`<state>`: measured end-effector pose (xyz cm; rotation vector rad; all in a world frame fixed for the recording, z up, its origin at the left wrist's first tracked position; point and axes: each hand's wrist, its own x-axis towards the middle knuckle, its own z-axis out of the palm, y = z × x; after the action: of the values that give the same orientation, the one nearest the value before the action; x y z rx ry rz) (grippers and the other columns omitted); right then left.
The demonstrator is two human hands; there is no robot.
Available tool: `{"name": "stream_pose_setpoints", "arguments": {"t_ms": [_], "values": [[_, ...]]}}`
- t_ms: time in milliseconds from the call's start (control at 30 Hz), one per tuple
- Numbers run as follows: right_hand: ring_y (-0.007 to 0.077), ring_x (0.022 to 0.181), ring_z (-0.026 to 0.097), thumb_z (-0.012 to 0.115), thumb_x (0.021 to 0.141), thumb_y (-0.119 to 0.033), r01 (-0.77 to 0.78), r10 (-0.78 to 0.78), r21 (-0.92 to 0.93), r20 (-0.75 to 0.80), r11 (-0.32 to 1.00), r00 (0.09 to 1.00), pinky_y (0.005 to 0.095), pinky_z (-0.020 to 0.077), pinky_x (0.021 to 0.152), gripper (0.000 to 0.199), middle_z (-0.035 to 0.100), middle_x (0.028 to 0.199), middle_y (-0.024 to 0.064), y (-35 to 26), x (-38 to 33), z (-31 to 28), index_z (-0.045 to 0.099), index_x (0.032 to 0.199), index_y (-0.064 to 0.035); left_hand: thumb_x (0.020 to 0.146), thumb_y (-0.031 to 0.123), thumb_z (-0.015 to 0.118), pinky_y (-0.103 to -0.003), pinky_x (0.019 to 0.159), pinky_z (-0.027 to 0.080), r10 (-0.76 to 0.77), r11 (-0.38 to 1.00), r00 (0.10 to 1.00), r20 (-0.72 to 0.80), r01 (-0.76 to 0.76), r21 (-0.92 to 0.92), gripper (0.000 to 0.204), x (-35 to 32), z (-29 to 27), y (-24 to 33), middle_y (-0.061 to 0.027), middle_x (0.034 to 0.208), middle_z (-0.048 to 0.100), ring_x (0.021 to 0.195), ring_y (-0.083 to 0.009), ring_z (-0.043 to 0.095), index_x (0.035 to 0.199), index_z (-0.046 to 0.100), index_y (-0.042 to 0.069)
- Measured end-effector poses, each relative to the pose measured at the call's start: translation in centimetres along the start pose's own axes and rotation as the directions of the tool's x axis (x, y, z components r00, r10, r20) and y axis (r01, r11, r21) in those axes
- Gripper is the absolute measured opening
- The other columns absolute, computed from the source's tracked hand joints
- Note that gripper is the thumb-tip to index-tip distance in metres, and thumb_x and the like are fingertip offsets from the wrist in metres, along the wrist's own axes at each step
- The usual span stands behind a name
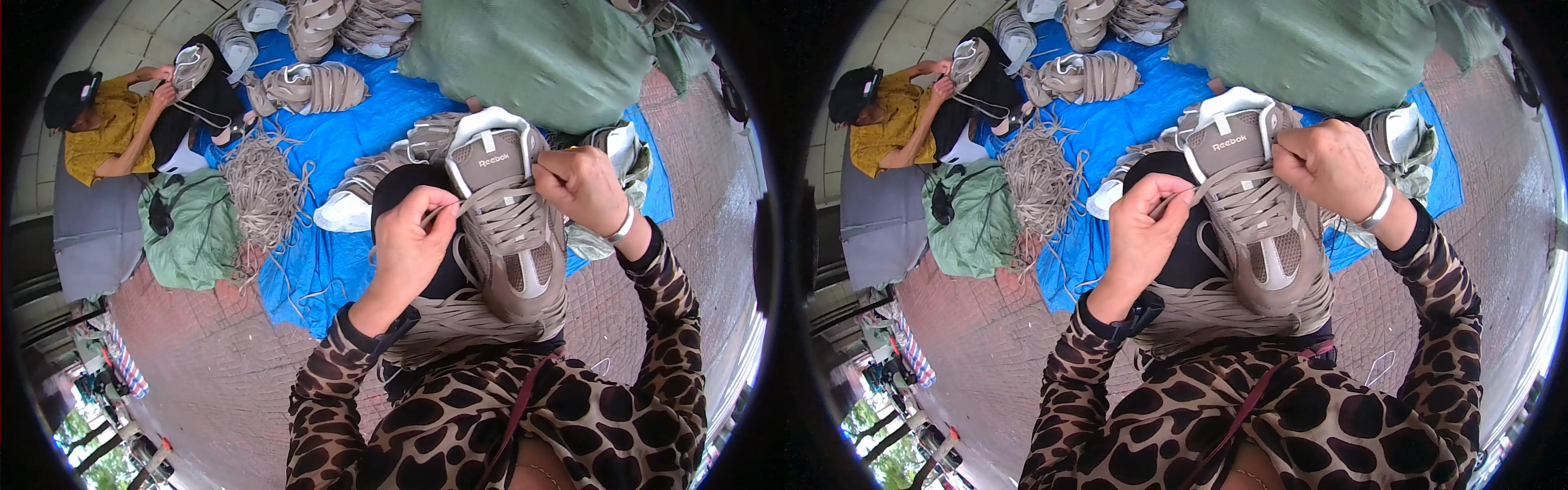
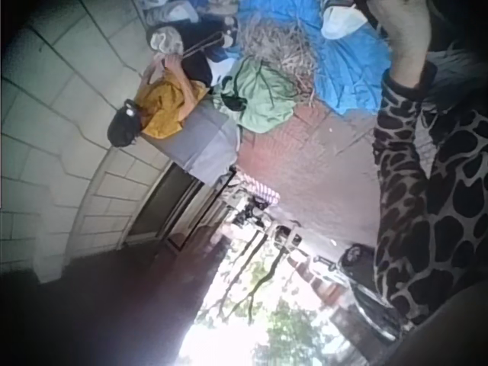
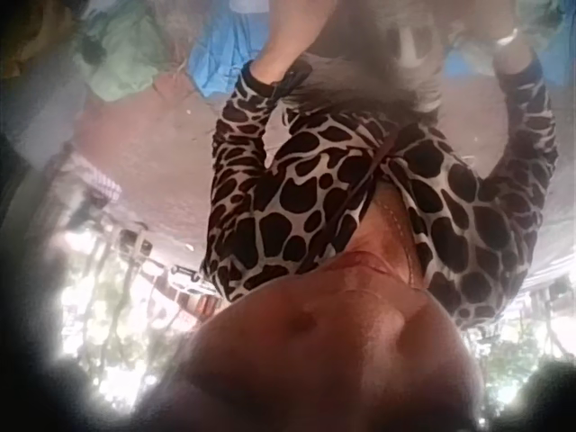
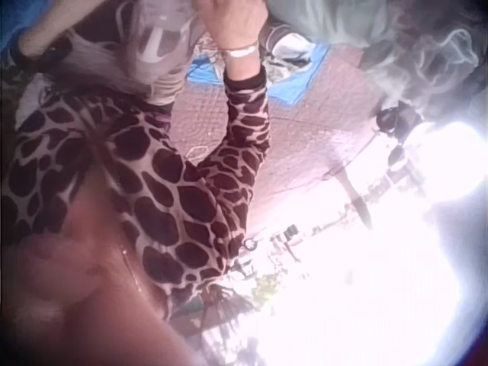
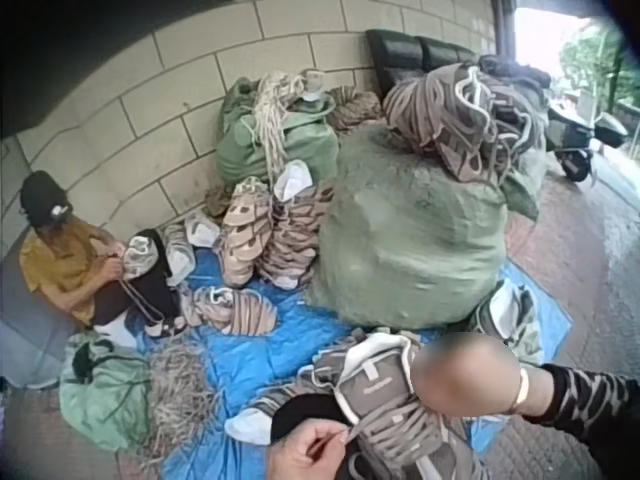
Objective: The person sits on a blue tarp and wraps beige shoelaces around a beige Reebok sneaker. They repeatedly thread the laces through the eyelets and around the shoe's upper, securing it tightly. Another person is visible in the background performing a similar task.
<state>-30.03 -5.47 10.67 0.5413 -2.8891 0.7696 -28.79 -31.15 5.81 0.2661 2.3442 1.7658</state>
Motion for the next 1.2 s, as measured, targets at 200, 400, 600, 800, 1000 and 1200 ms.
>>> {"name": "stream_pose_setpoints", "arguments": {"t_ms": [200, 400, 600, 800, 1000, 1200], "values": [[0.0387, 0.056, 0.057, 0.062, 0.081, -0.012, -0.022, 0.022, 0.029, 0.011, 0.999, 1.000, 0.0443, 0.0442, 0.053, 0.021, 0.052, 0.057, 0.0189, 0.2, -0.4, 0.0, 0.053, 0.064, -0.0020, 0.089, 0.002, 0.067, -0.025, 0.062, 0.051, 0.225, 0.946, 0.969, -0.106, -0.190, 0.264, 0.006, -0.1, 0.8, 1.0, -0.0076, 0.083, 0.071, 0.072, -0.0087, 0.066, 0.095, 0.065, 0.001], [0.0383, 0.053, 0.056, 0.061, 0.082, -0.011, -0.003, 0.002, 0.060, 0.017, 0.998, 1.000, 0.0435, 0.0436, 0.051, 0.021, 0.051, 0.057, 0.0191, 0.2, -0.5, 0.0, 0.054, 0.066, -0.0013, 0.087, 0.001, 0.068, -0.028, 0.061, 0.052, 0.188, 0.954, 0.975, -0.120, -0.153, 0.257, 0.007, 0.2, 0.9, 0.7, -0.0100, 0.082, 0.070, 0.069, -0.0163, 0.068, 0.093, 0.065, 0.002], [0.0347, 0.072, 0.061, 0.069, 0.081, -0.016, 0.065, -0.064, -0.003, 0.094, 0.998, 0.994, 0.0435, 0.0469, 0.068, 0.018, 0.061, 0.077, 0.0150, -0.2, 0.3, -2.3, 0.055, 0.079, -0.0040, 0.075, 0.005, 0.074, -0.038, 0.071, 0.048, 0.529, 0.672, 0.846, 0.071, -0.468, 0.573, 0.015, 1.4, 0.2, 1.9, -0.0060, 0.085, 0.066, 0.078, -0.0279, 0.060, 0.088, 0.065, 0.007], [0.0326, 0.103, 0.056, 0.076, 0.075, -0.008, 0.434, -0.481, 0.273, 0.133, 0.858, 0.867, 0.0446, 0.0440, 0.091, 0.035, 0.057, 0.106, 0.0115, 2.3, 3.9, -4.5, 0.058, 0.106, -0.0053, 0.070, 0.009, 0.078, -0.047, 0.104, 0.037, 0.523, 0.492, 0.716, 0.463, -0.697, 0.521, 0.032, 4.8, -3.7, 3.6, -0.0025, 0.103, 0.063, 0.104, -0.0248, 0.060, 0.099, 0.064, 0.011], [0.0286, 0.095, 0.056, 0.077, 0.075, -0.018, 0.401, -0.489, 0.284, 0.419, 0.871, 0.765, 0.0412, 0.0417, 0.088, 0.016, 0.060, 0.092, 0.0067, 3.7, 5.6, -4.0, 0.068, 0.080, -0.0060, 0.073, 0.021, 0.079, -0.041, 0.098, 0.032, 0.393, 0.602, 0.646, 0.654, -0.719, 0.347, 0.018, 7.6, -4.0, 3.0, -0.0006, 0.089, 0.061, 0.091, -0.0229, 0.058, 0.085, 0.069, 0.012], [0.0276, 0.103, 0.052, 0.069, 0.075, -0.026, 0.177, -0.161, 0.026, 0.564, 0.984, 0.810, 0.0449, 0.0388, 0.090, 0.019, 0.061, 0.093, 0.0073, 0.9, 5.4, -3.6, 0.071, 0.075, -0.0076, 0.077, 0.011, 0.075, -0.029, 0.070, 0.044, 0.063, 0.866, 0.802, 0.595, -0.340, 0.367, 0.005, 7.9, -2.7, 3.3, -0.0010, 0.077, 0.062, 0.070, -0.0134, 0.056, 0.080, 0.072, 0.008]]}}
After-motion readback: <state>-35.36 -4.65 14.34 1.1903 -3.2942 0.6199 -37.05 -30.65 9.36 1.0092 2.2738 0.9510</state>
